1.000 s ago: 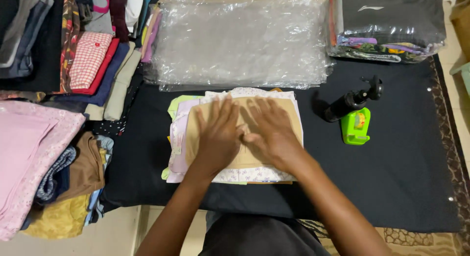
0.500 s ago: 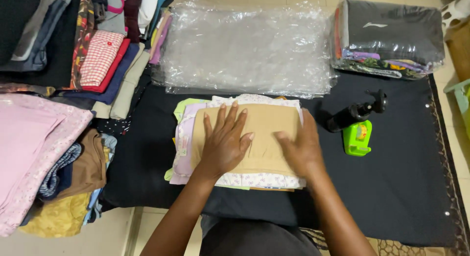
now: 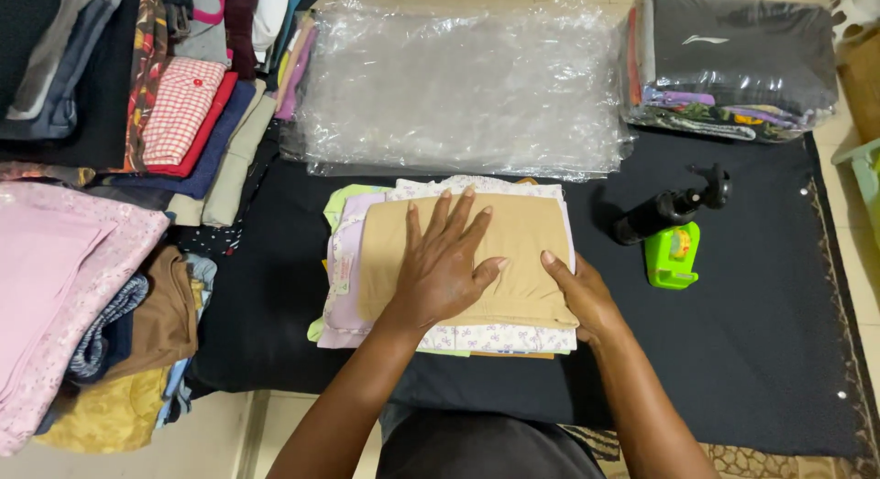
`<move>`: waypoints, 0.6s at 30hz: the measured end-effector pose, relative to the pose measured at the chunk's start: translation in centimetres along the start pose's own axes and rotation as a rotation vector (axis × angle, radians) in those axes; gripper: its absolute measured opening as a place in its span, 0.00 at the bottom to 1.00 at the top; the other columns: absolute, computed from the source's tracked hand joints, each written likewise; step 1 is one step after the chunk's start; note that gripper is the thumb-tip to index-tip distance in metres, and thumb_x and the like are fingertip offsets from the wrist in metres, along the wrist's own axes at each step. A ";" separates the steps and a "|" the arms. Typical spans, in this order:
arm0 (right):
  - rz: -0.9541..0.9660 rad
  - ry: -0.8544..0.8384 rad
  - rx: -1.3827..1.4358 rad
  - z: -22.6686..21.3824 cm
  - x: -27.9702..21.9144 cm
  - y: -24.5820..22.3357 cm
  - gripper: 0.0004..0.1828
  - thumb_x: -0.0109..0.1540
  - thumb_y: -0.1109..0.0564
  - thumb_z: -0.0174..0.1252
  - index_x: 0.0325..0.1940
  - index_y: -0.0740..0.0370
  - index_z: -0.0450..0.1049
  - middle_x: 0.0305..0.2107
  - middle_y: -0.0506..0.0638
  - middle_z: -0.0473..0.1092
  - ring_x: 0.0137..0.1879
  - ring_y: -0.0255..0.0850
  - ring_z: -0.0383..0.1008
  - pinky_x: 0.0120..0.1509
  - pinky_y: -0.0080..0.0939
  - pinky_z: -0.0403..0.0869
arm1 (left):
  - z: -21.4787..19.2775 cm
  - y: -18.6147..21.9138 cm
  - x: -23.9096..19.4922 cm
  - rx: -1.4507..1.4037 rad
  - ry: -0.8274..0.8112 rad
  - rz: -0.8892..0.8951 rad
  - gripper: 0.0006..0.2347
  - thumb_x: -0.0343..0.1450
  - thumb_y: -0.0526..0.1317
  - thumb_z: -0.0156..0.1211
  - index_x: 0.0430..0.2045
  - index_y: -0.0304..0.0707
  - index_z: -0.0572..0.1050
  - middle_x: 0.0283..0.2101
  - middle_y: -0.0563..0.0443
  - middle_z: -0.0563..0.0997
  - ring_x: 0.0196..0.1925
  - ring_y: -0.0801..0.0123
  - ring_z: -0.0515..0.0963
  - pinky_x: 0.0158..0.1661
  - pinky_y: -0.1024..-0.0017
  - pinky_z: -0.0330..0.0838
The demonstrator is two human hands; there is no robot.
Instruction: Spraying and packing folded clothes into clear plastic bags for delivery.
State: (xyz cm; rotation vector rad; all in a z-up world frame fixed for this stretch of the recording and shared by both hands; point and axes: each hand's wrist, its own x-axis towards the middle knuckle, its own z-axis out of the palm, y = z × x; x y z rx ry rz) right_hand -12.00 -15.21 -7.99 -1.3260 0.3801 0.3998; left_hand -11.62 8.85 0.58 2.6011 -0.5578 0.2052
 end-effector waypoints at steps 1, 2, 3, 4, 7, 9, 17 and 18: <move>-0.015 0.011 -0.006 0.0 0.1 0.2 0.33 0.63 0.44 0.58 0.67 0.67 0.65 0.51 0.60 0.75 0.52 0.44 0.77 0.53 0.45 0.77 | 0.0 0.0 -0.1 -0.001 0.009 -0.001 0.30 0.71 0.59 0.54 0.63 0.37 0.70 0.74 0.37 0.58 0.76 0.42 0.51 0.67 0.33 0.35; -0.031 0.023 -0.012 -0.1 0.1 0.4 0.32 0.64 0.45 0.59 0.66 0.68 0.66 0.50 0.60 0.75 0.51 0.43 0.77 0.52 0.45 0.77 | 0.1 0.0 -0.2 -0.003 0.018 -0.002 0.30 0.71 0.59 0.54 0.63 0.37 0.70 0.74 0.37 0.58 0.76 0.42 0.51 0.68 0.34 0.35; -0.031 0.021 -0.013 0.0 0.1 0.4 0.32 0.64 0.45 0.59 0.66 0.68 0.66 0.50 0.60 0.75 0.51 0.43 0.77 0.52 0.45 0.77 | 0.1 -0.1 -0.2 -0.002 0.019 -0.003 0.30 0.71 0.59 0.54 0.63 0.37 0.70 0.74 0.37 0.58 0.76 0.42 0.51 0.68 0.34 0.35; -0.031 0.044 -0.031 0.0 0.0 0.5 0.32 0.64 0.45 0.59 0.65 0.68 0.66 0.50 0.60 0.75 0.51 0.43 0.78 0.53 0.45 0.78 | 0.1 -0.1 -0.2 -0.006 0.022 0.003 0.30 0.71 0.59 0.54 0.63 0.37 0.70 0.74 0.37 0.58 0.76 0.41 0.51 0.68 0.33 0.34; -0.059 0.041 -0.044 -0.1 -0.1 0.6 0.32 0.64 0.45 0.59 0.65 0.68 0.66 0.50 0.59 0.76 0.51 0.42 0.78 0.53 0.44 0.77 | 0.2 -0.1 -0.2 -0.004 0.026 0.007 0.30 0.71 0.59 0.55 0.63 0.37 0.70 0.74 0.37 0.59 0.76 0.42 0.51 0.68 0.34 0.34; -0.089 0.013 -0.039 -0.2 -0.2 0.7 0.32 0.63 0.45 0.58 0.66 0.67 0.67 0.50 0.59 0.76 0.52 0.41 0.77 0.53 0.43 0.77 | 0.2 -0.1 -0.2 0.003 0.030 0.003 0.30 0.71 0.59 0.55 0.63 0.38 0.70 0.74 0.38 0.59 0.77 0.43 0.51 0.68 0.34 0.34; -0.587 0.398 -0.394 -3.0 -1.1 0.7 0.44 0.61 0.51 0.64 0.77 0.67 0.54 0.56 0.49 0.66 0.45 0.34 0.66 0.46 0.36 0.71 | 0.6 -0.3 -0.2 0.035 0.011 -0.055 0.31 0.71 0.61 0.53 0.65 0.39 0.68 0.75 0.40 0.56 0.78 0.47 0.49 0.70 0.35 0.32; -0.594 0.365 -0.398 -4.6 -1.8 0.4 0.44 0.61 0.51 0.64 0.77 0.67 0.54 0.56 0.49 0.66 0.45 0.34 0.66 0.46 0.36 0.71 | 0.8 0.0 0.1 0.048 0.028 -0.081 0.31 0.71 0.61 0.53 0.65 0.39 0.68 0.75 0.40 0.56 0.78 0.47 0.49 0.70 0.35 0.32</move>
